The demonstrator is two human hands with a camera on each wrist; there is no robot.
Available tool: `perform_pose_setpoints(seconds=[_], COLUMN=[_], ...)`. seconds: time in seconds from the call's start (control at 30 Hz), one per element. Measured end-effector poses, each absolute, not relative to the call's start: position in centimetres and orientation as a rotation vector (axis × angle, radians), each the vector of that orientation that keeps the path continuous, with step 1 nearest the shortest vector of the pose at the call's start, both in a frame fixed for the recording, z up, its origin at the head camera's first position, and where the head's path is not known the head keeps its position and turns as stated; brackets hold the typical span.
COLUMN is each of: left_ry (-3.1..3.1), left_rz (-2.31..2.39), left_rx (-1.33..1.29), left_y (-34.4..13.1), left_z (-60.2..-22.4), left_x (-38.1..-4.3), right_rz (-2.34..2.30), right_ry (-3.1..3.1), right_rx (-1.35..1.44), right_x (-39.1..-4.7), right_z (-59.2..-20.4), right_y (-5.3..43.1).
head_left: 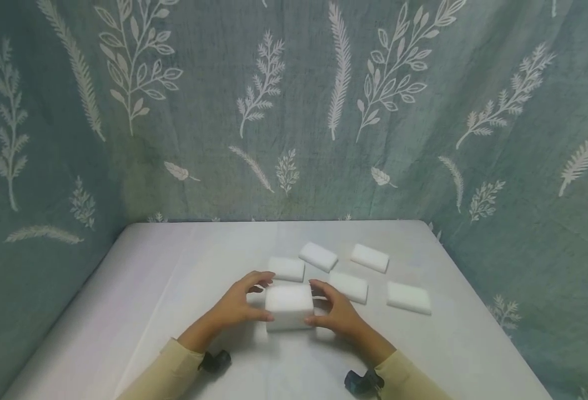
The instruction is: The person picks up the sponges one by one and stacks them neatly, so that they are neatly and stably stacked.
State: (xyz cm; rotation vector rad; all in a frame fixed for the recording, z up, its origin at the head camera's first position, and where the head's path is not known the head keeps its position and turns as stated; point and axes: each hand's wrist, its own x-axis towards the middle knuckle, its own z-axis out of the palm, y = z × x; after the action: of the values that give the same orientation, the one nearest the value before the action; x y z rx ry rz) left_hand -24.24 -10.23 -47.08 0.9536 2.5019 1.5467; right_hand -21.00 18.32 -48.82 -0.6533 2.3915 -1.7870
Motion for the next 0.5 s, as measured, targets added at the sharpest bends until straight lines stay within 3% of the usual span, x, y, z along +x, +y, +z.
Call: perform_pose_setpoints(seconds=[0.17, 0.5], left_ry=[2.349, 2.248], left_rz=[1.769, 1.797], left_rx=[0.868, 0.717], left_y=[-10.2, -9.9], left_z=[-48.2, -49.1], left_x=[-23.9, -23.9], right_rz=[-1.784, -1.517], right_ry=[2.494, 2.873], right_rx=[-0.704, -0.413], right_x=[-21.8, -21.5], right_z=[-49.5, -47.0], right_y=[20.4, 26.8])
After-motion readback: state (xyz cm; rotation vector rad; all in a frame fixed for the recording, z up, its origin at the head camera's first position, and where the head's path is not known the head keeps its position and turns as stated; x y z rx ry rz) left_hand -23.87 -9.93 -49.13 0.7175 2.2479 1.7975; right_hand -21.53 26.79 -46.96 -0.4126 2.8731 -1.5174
